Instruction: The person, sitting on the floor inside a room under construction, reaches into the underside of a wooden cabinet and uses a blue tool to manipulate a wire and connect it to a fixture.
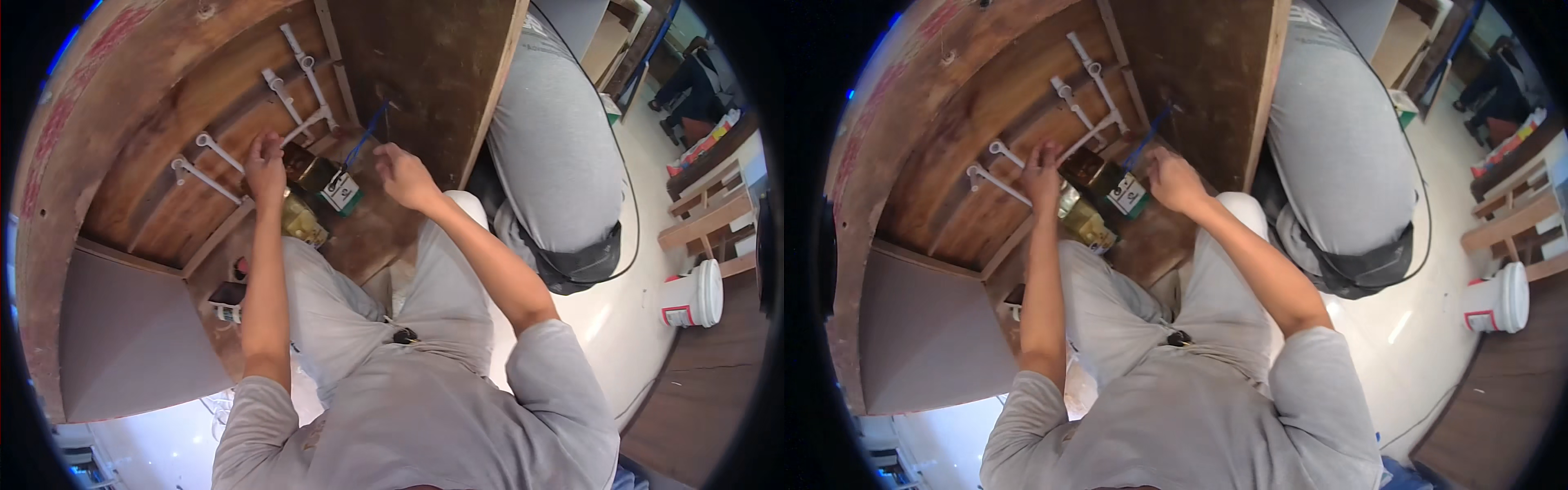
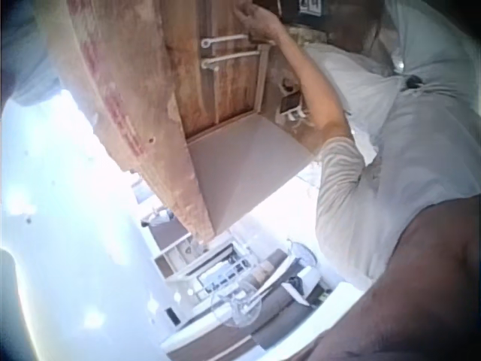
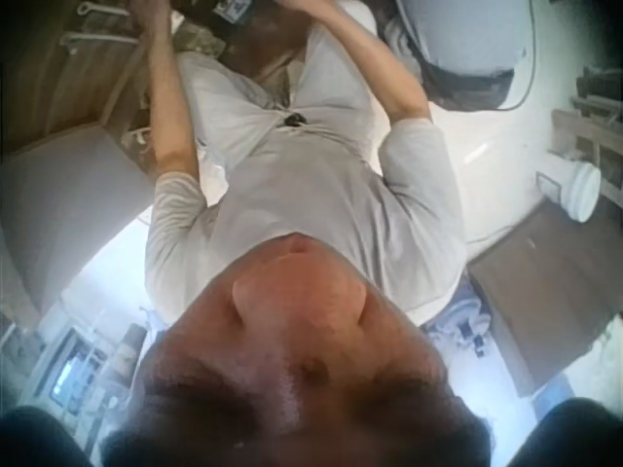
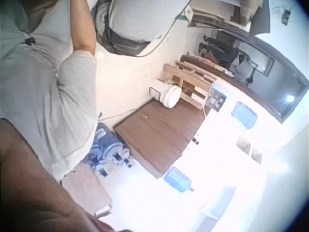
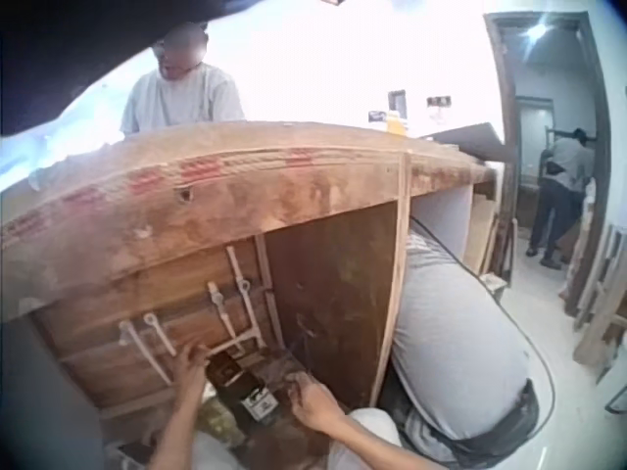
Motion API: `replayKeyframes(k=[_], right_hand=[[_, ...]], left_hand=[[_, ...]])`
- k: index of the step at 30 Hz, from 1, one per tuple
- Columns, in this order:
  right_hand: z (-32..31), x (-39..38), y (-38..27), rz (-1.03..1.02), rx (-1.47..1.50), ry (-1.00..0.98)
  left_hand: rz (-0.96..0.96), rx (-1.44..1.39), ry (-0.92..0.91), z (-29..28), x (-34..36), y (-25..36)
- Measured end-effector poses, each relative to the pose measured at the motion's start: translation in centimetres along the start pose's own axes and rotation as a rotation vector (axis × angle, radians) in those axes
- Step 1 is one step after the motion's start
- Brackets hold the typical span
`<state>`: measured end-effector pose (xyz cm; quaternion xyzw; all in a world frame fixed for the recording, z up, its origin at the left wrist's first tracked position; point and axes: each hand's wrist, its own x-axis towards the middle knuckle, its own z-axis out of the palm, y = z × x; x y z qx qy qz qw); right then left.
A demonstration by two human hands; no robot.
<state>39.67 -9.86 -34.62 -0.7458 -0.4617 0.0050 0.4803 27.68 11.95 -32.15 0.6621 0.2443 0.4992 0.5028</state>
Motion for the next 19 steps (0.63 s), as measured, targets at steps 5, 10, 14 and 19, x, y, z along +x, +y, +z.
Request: replayKeyframes(k=[5,10,14,19], right_hand=[[2.2,1.4,-1.3,-0.001,0.096,-0.031],[7.0,1.5,-3.6,0.093,0.385,-0.208],[4.9,-3.1,-7.0,0.341,0.752,-0.482],[3.8,-6.1,-2.3,0.233,0.55,-0.602]], left_hand=[[0.152,0.162,-0.269,4.8,-3.7,8.8],[0.972,0.137,-0.332,14.2,-13.4,14.2],[0.938,0.394,-0.529,14.9,-14.0,12.8],[0.641,1.136,-1.043,13.8,-11.9,18.5]])
